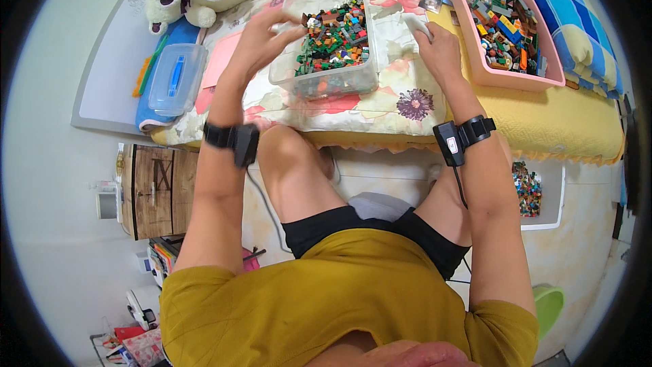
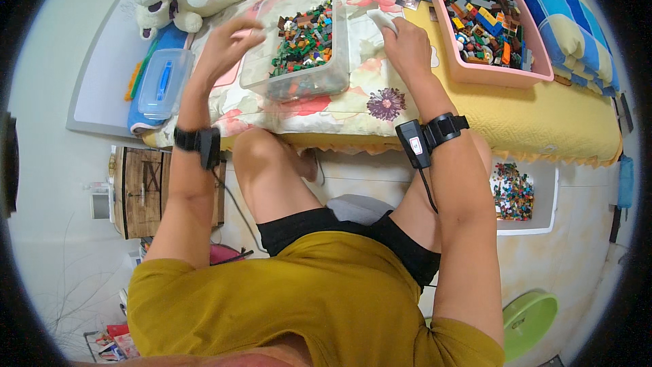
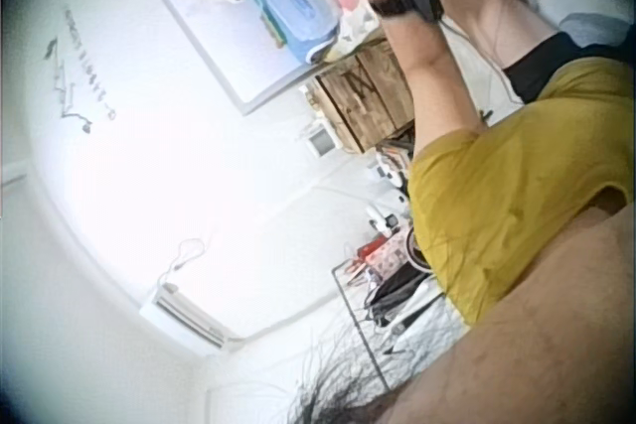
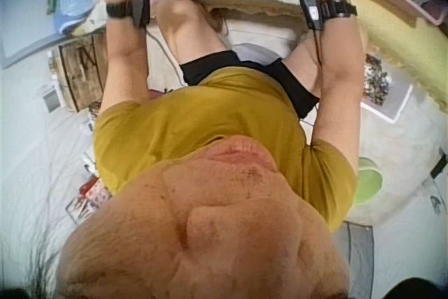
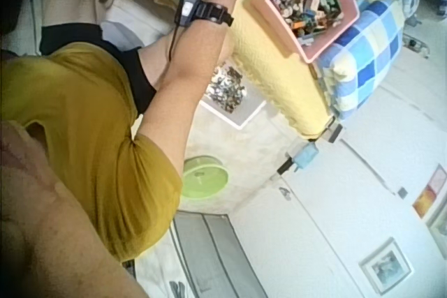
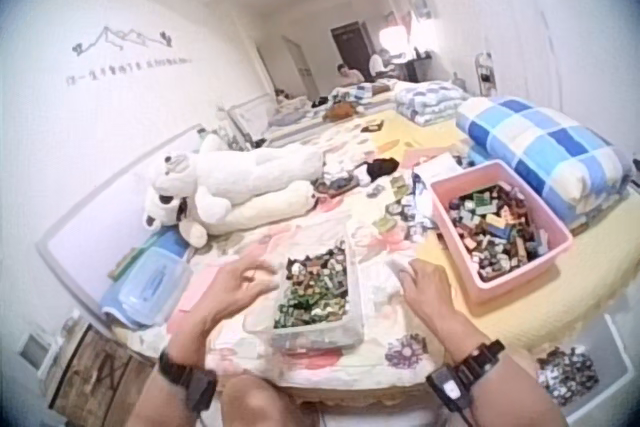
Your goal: The person sits on the floor and assembles small plastic building blocks on a bed. They pick pieces from a pink bin and the bed surface, connect them into small structures, and occasionally wipe the pieces with a white cloth. The person also opens a clear plastic container and pours more blocks onto the bed.
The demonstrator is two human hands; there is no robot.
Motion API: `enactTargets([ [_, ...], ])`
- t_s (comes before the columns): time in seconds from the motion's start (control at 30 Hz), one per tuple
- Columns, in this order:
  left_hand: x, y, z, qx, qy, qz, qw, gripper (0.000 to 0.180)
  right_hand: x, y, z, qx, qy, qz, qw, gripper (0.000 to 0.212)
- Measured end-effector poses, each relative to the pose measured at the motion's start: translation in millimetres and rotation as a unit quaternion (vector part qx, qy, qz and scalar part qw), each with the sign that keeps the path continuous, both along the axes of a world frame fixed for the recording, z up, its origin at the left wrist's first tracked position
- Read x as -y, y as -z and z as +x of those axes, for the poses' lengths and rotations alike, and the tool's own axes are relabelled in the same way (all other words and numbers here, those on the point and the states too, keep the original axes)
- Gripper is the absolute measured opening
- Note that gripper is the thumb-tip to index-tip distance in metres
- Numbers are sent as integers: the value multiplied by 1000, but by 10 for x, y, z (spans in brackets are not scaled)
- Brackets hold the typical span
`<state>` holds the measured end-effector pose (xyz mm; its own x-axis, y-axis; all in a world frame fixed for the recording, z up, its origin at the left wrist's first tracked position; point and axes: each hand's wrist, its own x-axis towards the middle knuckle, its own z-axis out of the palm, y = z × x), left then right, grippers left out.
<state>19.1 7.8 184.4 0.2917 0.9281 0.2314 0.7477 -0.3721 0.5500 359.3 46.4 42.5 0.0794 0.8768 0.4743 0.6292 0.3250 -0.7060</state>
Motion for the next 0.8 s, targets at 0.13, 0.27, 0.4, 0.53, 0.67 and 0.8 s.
enactTargets([
  [0.13, -774, 122, 557, -187, 79, -94, 975, 24, -61, -73, -17, -8, 11, 13, 1000, 32],
  [0.27, -1069, 562, 886, -288, 33, -233, 928, 26, -89, -120, -21, -17, 12, -9, 1000, 29],
  [0.4, -1083, 845, 916, -354, 34, -156, 922, 31, -131, -138, 27, 8, -3, -17, 1000, 28],
  [0.53, -1081, 968, 879, -361, 18, -98, 927, 28, -165, -133, 30, -20, -15, -16, 1000, 28],
  [0.67, -1060, 1050, 902, -403, 57, -48, 912, 22, -187, -131, -26, -37, -24, -30, 999, 28],
  [0.8, -1057, 1078, 918, -450, 64, -42, 890, 17, -174, -129, -66, -40, -24, -40, 998, 29],
])
